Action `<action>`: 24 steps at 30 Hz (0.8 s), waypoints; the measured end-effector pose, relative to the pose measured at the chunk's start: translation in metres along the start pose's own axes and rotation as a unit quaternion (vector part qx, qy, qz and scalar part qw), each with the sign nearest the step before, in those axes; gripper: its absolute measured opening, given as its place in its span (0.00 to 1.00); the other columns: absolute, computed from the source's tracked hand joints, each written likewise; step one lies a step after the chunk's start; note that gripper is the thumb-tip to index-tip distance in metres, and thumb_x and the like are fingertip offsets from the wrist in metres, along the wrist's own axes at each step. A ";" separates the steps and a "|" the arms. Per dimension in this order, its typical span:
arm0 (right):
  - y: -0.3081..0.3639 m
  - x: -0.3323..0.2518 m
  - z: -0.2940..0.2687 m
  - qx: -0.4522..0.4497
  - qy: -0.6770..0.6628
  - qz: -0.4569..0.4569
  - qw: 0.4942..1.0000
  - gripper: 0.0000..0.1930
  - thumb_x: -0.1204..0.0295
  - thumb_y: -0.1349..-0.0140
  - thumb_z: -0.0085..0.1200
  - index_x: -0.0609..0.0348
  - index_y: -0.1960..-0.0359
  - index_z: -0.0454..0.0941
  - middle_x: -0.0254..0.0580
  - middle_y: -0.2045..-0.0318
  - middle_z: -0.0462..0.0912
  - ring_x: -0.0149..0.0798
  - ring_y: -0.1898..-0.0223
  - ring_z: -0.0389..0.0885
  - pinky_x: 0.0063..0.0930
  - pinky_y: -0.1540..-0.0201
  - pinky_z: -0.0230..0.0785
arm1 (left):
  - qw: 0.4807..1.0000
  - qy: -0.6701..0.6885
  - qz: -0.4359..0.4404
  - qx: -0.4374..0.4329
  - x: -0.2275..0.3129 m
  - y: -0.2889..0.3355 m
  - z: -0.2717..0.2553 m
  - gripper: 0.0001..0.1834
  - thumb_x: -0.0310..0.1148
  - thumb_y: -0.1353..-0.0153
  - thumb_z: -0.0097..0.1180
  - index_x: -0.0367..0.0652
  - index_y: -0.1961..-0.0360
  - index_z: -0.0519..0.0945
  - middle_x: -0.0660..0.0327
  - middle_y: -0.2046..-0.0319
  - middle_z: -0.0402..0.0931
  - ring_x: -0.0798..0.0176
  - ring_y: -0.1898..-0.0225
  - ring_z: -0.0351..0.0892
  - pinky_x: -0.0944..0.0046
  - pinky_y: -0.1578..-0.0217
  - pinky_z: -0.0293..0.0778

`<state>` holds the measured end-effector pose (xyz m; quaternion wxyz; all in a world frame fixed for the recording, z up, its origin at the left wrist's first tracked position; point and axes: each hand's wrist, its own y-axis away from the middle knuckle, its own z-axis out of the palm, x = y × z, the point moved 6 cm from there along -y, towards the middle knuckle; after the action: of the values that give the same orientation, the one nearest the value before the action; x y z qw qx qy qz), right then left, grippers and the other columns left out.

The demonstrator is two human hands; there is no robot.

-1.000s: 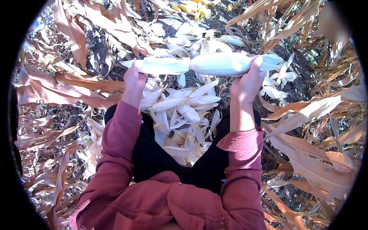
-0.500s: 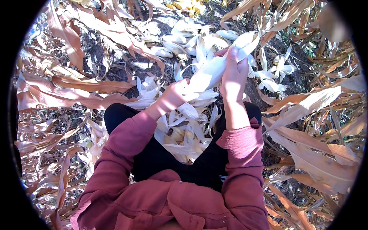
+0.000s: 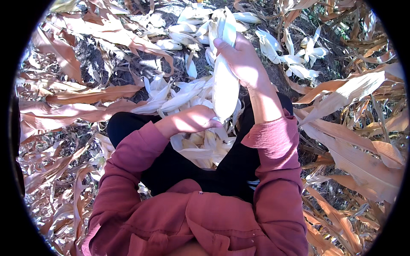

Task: The person sits on the ground in a cornfield and shucks corn cobs by hand. They pull back the husks to reveal the kernels and remove the silk, then place the shucked corn aside.

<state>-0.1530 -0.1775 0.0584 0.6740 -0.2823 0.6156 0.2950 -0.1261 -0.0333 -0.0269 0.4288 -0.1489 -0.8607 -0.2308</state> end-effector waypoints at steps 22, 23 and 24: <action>0.015 -0.009 -0.030 0.386 0.192 -0.139 0.892 0.15 0.64 0.38 0.50 0.68 0.63 0.70 0.45 0.71 0.77 0.40 0.70 0.77 0.33 0.63 0.70 | 0.898 -0.315 -0.084 0.294 -0.008 0.016 -0.039 0.09 0.30 0.46 0.48 0.43 0.65 0.79 0.55 0.82 0.76 0.53 0.77 0.79 0.57 0.75 0.73; 0.012 -0.004 -0.042 0.399 0.091 -0.142 0.901 0.14 0.65 0.37 0.50 0.67 0.63 0.69 0.43 0.70 0.77 0.38 0.70 0.77 0.32 0.64 0.70 | 0.866 -0.339 -0.049 0.364 -0.016 0.018 -0.046 0.09 0.29 0.46 0.48 0.45 0.65 0.78 0.58 0.83 0.76 0.56 0.80 0.78 0.61 0.79 0.73; 0.012 0.001 -0.051 0.408 -0.012 -0.144 0.901 0.13 0.66 0.37 0.49 0.66 0.62 0.69 0.41 0.70 0.76 0.36 0.70 0.76 0.31 0.66 0.70 | 0.832 -0.374 -0.072 0.404 -0.022 0.019 -0.054 0.06 0.29 0.47 0.48 0.46 0.70 0.77 0.61 0.85 0.75 0.58 0.82 0.77 0.61 0.81 0.72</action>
<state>-0.1957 -0.2078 0.0534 0.7725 -0.0646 0.6267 -0.0794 -0.0684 -0.0471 -0.0106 0.0786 0.0250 -0.9802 0.1802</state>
